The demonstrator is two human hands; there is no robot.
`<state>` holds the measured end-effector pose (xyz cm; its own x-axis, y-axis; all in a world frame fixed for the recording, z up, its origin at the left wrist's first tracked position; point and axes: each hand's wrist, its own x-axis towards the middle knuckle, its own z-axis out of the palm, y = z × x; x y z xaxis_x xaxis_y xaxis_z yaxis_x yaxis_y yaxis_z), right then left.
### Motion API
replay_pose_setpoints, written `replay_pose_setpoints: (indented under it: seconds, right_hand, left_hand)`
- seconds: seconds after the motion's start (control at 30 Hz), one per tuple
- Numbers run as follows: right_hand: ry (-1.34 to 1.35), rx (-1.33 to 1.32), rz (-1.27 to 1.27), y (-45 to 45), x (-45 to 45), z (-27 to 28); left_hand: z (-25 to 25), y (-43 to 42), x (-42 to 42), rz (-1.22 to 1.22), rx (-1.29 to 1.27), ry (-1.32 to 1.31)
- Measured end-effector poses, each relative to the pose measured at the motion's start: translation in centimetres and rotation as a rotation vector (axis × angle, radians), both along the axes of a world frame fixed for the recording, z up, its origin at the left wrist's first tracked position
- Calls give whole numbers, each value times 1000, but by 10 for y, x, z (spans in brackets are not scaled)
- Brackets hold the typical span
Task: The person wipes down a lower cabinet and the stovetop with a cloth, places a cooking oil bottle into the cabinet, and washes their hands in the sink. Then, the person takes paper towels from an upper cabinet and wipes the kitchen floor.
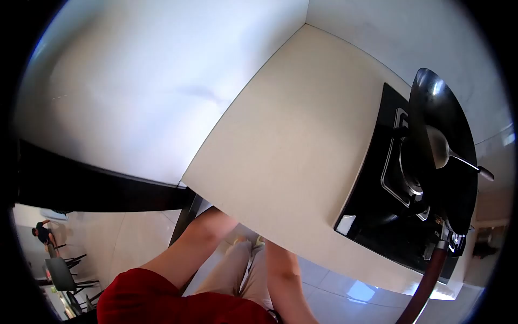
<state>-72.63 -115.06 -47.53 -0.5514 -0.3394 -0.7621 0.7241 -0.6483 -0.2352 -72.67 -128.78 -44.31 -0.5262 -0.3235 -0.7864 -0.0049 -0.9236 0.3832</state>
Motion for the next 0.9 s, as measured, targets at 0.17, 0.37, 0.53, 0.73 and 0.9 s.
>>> replay_pose_setpoints:
  seconds: [0.17, 0.37, 0.53, 0.73, 0.9]
  right_hand:
    - [-10, 20, 9, -5, -5, -25]
    - [-20, 46, 38, -12, -1, -33]
    - [-35, 63, 79, -13, 17, -25]
    - [-36, 82, 203, -2, 74, 4]
    - [-66, 52, 444, 28, 180, 65]
  left_hand:
    - [-24, -2, -7, -8, -29, -19]
    - [-29, 3, -5, -53, -84, -76]
    - [4, 24, 23, -256, -284, -234]
    - [144, 88, 88, -944, -963, -593]
    - [347, 52, 197, -527, -1813, -106]
